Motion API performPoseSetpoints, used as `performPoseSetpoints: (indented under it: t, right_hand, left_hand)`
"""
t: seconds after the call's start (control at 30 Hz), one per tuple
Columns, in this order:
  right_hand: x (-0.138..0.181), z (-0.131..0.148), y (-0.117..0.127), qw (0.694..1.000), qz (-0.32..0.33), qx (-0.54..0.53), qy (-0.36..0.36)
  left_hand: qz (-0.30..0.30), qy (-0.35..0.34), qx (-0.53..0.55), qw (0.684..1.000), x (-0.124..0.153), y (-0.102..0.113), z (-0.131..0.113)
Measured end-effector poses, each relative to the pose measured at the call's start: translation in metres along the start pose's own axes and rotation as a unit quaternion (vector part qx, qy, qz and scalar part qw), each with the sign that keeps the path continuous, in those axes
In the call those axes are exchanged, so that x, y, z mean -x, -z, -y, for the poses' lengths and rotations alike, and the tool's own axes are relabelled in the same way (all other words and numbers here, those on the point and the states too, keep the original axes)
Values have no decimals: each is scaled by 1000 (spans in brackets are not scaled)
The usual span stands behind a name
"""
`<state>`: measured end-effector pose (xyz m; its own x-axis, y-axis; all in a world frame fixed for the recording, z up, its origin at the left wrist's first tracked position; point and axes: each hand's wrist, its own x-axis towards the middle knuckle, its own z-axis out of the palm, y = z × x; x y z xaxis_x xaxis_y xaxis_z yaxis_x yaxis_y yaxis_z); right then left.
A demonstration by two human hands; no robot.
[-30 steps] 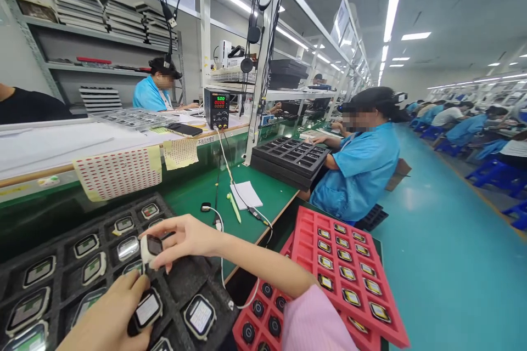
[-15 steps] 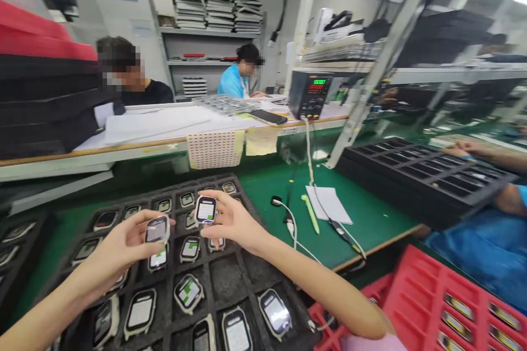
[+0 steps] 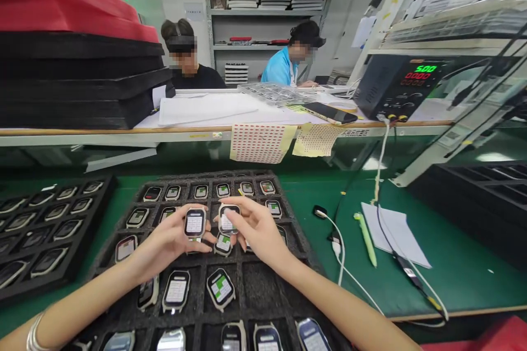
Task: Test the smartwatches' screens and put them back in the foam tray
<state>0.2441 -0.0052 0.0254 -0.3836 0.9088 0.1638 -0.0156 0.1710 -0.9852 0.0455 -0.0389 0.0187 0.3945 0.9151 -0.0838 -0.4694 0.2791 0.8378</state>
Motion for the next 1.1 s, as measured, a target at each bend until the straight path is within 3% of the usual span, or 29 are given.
performPoseSetpoints:
  t: [0.2, 0.37, 0.57, 0.8, 1.1]
  right_hand:
    - [8, 2, 1, 1000, 17, -11, -1]
    - [12, 1, 1, 999, 37, -12, -2]
    - [14, -1, 2, 999, 42, -28, 5]
    - [14, 0, -2, 1000, -1, -10, -4]
    - [19, 5, 1, 999, 16, -28, 13]
  left_hand:
    - [-20, -53, -56, 997, -1, -2, 4]
    - [-9, -59, -92, 994, -4, 3, 9]
    - [-26, -57, -47, 997, -1, -3, 3]
    - [-26, -49, -33, 998, 5, -3, 6]
    - [-31, -39, -25, 998, 7, -4, 5]
